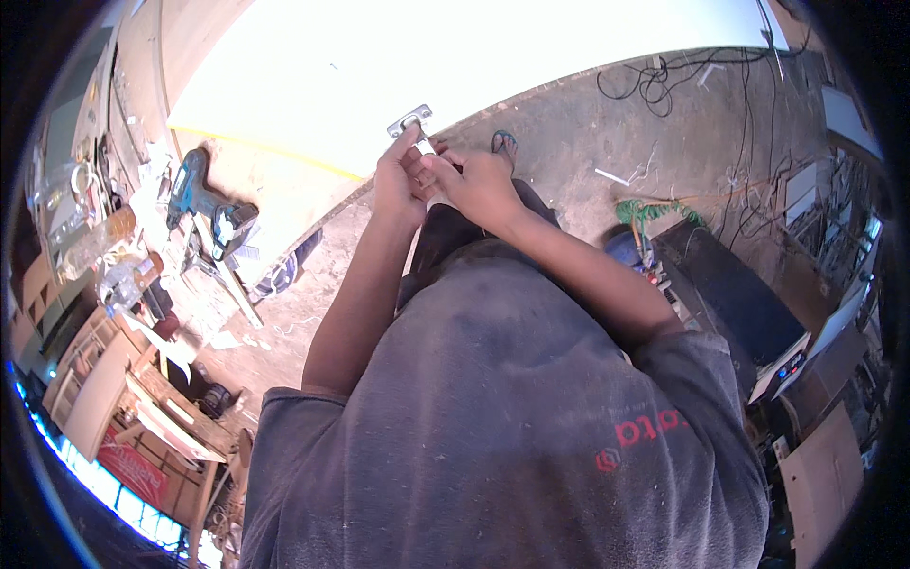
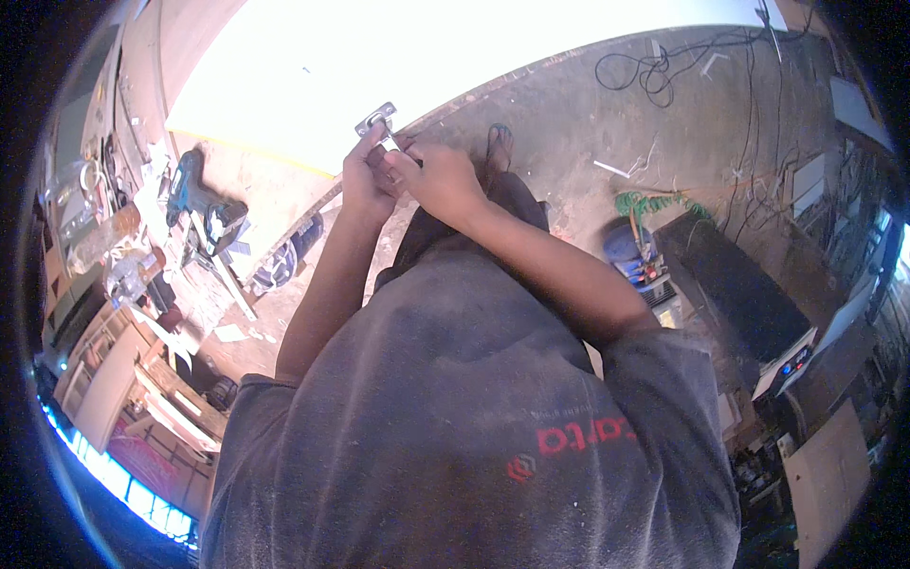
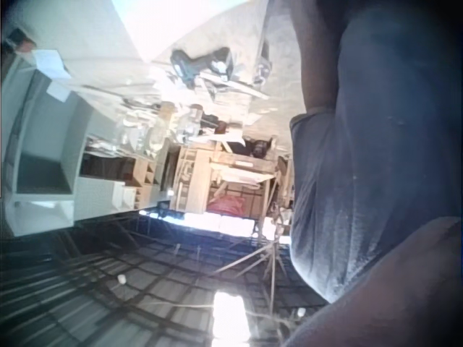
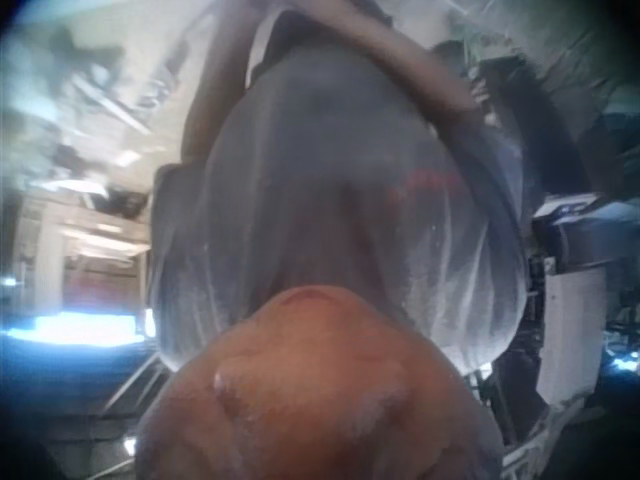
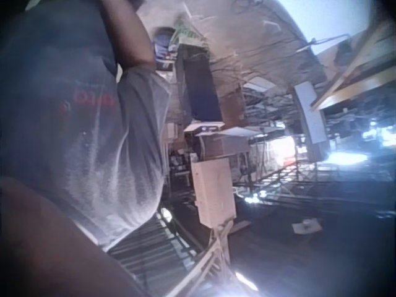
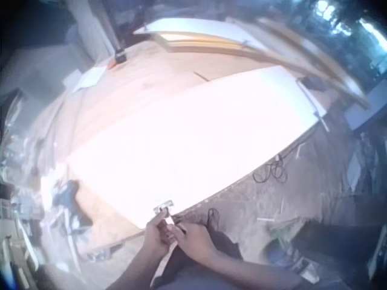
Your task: The person uses a handheld router to trim or profile the edge of a white door panel and then picks up a metal hinge.
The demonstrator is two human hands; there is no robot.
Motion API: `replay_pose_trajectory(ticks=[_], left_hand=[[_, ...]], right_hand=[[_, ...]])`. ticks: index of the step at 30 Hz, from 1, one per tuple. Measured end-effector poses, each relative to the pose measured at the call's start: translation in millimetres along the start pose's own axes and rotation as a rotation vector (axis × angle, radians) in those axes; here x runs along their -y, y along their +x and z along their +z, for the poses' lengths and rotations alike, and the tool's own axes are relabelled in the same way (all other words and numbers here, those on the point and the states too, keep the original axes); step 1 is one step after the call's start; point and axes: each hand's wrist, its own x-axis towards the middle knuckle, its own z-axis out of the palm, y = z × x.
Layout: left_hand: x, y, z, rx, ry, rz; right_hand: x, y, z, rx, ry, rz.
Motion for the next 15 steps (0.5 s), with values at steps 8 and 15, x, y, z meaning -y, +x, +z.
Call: replay_pose_trajectory(ticks=[8,15], left_hand=[[0,-1,-13,0.109,0.042,-0.011],[10,-12,-60,0.412,0.030,0.032]], right_hand=[[2,-2,5,-0.051,0.023,-0.020],[10,-14,2,0.036,0.110,-0.127]])
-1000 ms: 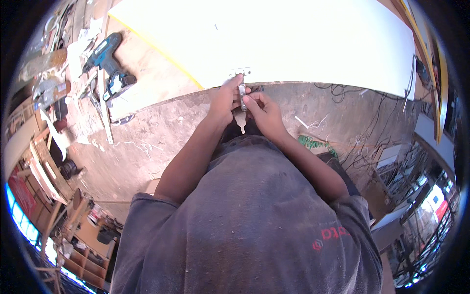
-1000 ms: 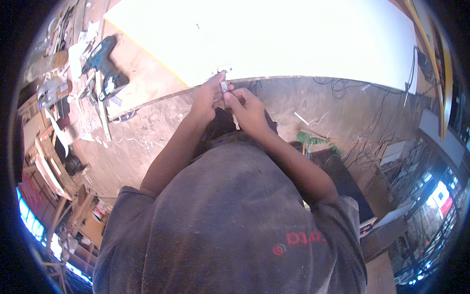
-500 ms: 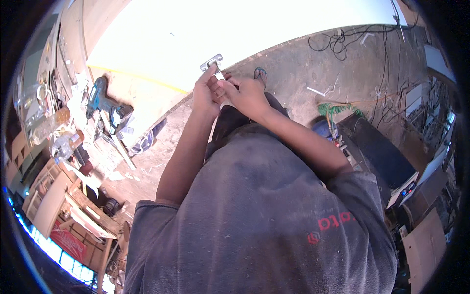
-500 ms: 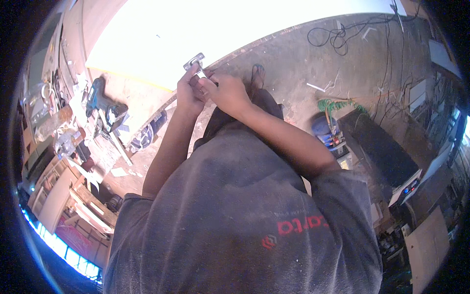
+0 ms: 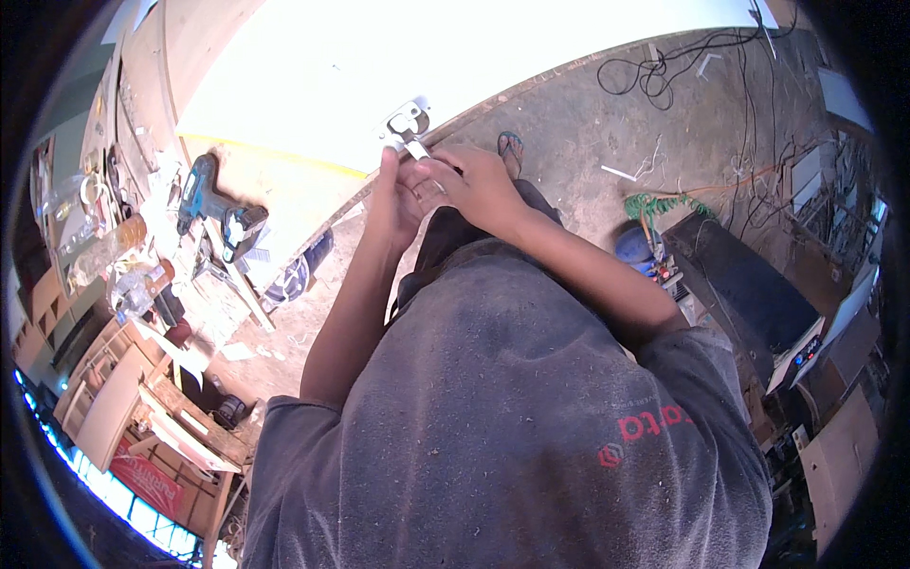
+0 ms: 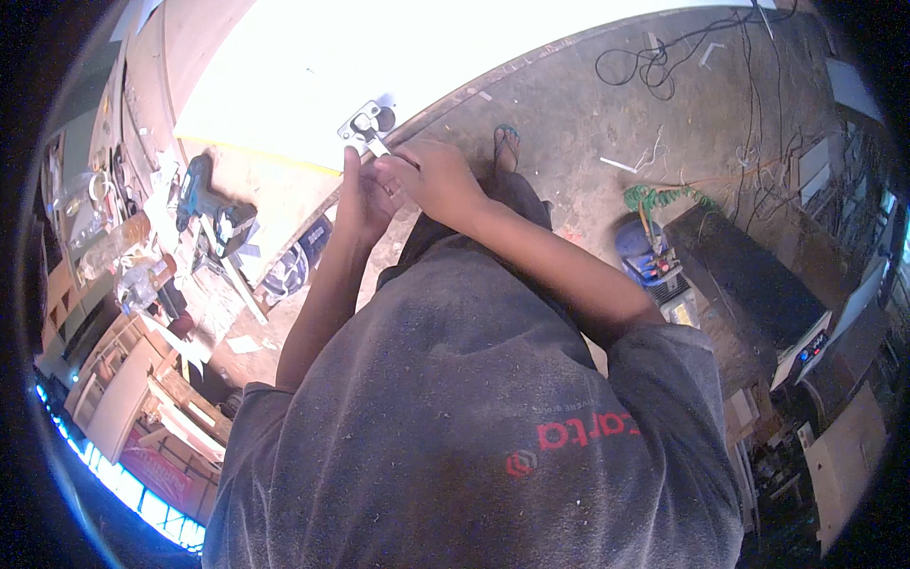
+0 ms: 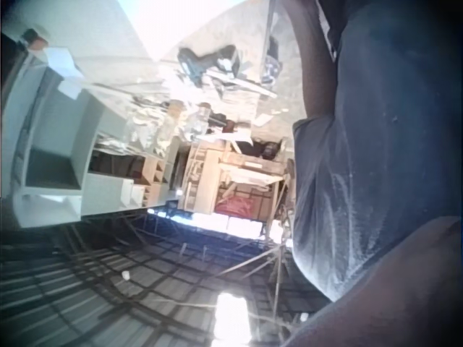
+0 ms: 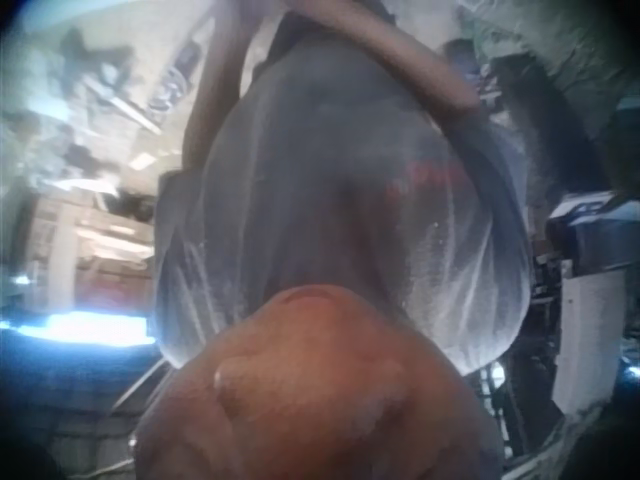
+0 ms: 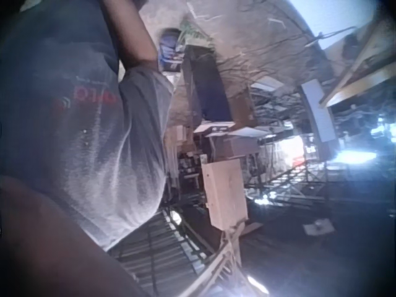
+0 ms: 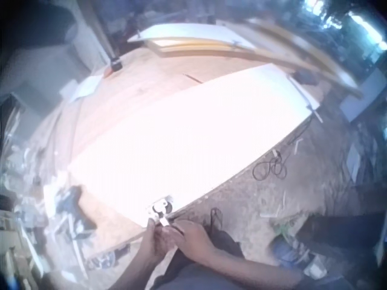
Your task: The person uses a handheld router to trim or profile the edge of a white door panel and then picks up a metal hinge.
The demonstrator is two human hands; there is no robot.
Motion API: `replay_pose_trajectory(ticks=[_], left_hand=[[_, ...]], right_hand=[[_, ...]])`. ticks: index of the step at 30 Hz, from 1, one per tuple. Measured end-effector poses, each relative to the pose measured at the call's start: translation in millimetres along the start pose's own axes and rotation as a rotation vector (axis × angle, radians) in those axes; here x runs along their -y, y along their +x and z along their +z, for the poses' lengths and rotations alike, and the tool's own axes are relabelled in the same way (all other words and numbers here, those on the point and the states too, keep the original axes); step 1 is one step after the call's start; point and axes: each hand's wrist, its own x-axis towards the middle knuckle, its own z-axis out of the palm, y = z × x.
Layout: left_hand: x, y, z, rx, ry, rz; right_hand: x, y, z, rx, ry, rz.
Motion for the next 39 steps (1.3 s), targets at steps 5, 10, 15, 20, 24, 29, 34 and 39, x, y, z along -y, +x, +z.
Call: replay_pose_trajectory(ticks=[5,10,15,20,24,29,34,39], left_hand=[[-12,-47,-18,-0.096,0.321,-0.055],[0,-69,-72,-0.282,0.406,-0.026],[58,-67,-125,-0.606,0.341,0.013],[141,-49,-164,-0.816,0.256,-0.016],[184,-26,-138,-0.944,0.350,-0.232],[193,3,-39,-0.905,0.475,-0.300],[204,56,36,-0.682,0.534,-0.108],[224,100,49,-0.559,0.547,-0.014]], right_hand=[[7,-15,-50,-0.019,0.418,0.403],[2,0,-143,-0.206,0.156,0.352],[6,72,-232,-0.107,-0.330,0.231],[6,183,-287,0.001,-0.736,0.046],[-1,230,-326,0.111,-0.810,0.029],[11,212,-349,0.211,-0.893,0.037],[0,181,-448,0.071,-0.846,0.088],[-25,158,-615,-0.188,-1.049,0.202]])
